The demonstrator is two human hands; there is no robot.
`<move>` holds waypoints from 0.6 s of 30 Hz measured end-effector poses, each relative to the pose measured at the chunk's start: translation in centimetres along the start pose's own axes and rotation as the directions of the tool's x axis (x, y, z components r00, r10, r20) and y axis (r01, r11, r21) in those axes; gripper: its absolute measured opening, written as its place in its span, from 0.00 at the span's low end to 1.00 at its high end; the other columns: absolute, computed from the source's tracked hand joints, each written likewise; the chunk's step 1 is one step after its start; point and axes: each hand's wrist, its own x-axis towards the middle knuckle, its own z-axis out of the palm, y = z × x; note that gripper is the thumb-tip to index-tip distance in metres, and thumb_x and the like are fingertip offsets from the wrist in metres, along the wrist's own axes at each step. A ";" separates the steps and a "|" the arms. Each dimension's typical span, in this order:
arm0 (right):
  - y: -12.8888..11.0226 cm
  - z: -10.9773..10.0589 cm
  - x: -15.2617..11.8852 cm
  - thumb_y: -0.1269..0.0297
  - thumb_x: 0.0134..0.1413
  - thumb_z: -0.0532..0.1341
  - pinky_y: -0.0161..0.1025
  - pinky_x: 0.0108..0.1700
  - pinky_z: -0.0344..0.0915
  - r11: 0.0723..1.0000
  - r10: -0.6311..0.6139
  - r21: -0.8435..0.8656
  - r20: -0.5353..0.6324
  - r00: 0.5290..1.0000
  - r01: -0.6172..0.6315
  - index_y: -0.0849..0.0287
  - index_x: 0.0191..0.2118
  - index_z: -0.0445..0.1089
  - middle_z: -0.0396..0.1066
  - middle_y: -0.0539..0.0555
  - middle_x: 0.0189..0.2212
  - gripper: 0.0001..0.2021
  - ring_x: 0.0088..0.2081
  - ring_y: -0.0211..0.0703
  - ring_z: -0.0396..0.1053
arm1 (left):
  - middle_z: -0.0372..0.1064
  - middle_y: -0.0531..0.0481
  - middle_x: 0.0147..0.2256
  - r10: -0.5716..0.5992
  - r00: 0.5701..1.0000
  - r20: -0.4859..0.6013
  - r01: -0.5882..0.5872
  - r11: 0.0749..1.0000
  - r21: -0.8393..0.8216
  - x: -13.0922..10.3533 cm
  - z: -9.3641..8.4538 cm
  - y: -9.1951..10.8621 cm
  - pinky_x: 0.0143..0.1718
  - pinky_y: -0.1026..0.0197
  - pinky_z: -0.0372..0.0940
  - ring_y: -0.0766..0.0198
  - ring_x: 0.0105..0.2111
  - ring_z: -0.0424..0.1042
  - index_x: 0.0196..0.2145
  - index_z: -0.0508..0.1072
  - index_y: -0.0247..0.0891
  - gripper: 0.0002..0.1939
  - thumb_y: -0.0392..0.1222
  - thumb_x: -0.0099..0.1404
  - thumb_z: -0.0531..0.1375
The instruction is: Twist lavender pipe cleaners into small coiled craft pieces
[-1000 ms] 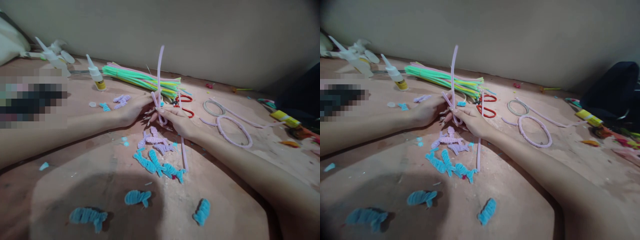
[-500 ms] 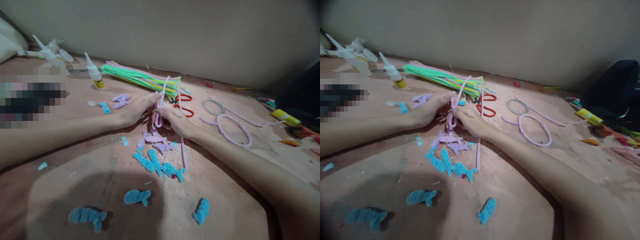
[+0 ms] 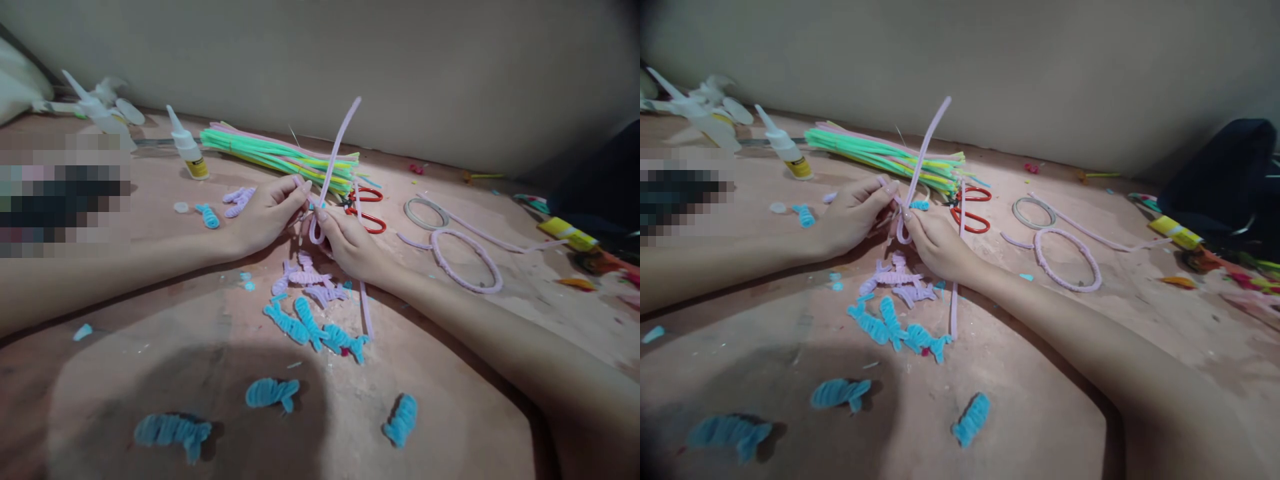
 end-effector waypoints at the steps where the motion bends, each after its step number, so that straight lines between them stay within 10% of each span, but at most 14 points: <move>1: 0.0 0.0 0.0 0.39 0.74 0.46 0.40 0.38 0.57 1.000 -0.004 0.006 0.006 1.000 0.004 0.54 0.30 0.57 0.58 0.50 0.26 0.26 0.32 0.42 0.58 | 0.57 0.54 0.21 0.007 1.000 -0.002 -0.007 1.000 0.002 0.0 0.0 -0.1 0.27 0.65 0.62 0.68 0.23 0.62 0.24 0.63 0.39 0.23 0.53 0.73 0.62; 18: 1.0 0.1 0.2 0.48 0.77 0.48 0.38 0.35 0.59 0.998 0.055 -0.012 -0.060 0.997 -0.056 0.55 0.29 0.57 0.59 0.49 0.26 0.24 0.31 0.38 0.59 | 0.70 0.51 0.28 0.219 0.969 0.118 -0.248 0.886 0.392 0.3 -0.9 0.0 0.33 0.66 0.67 0.64 0.33 0.73 0.34 0.72 0.38 0.12 0.46 0.75 0.59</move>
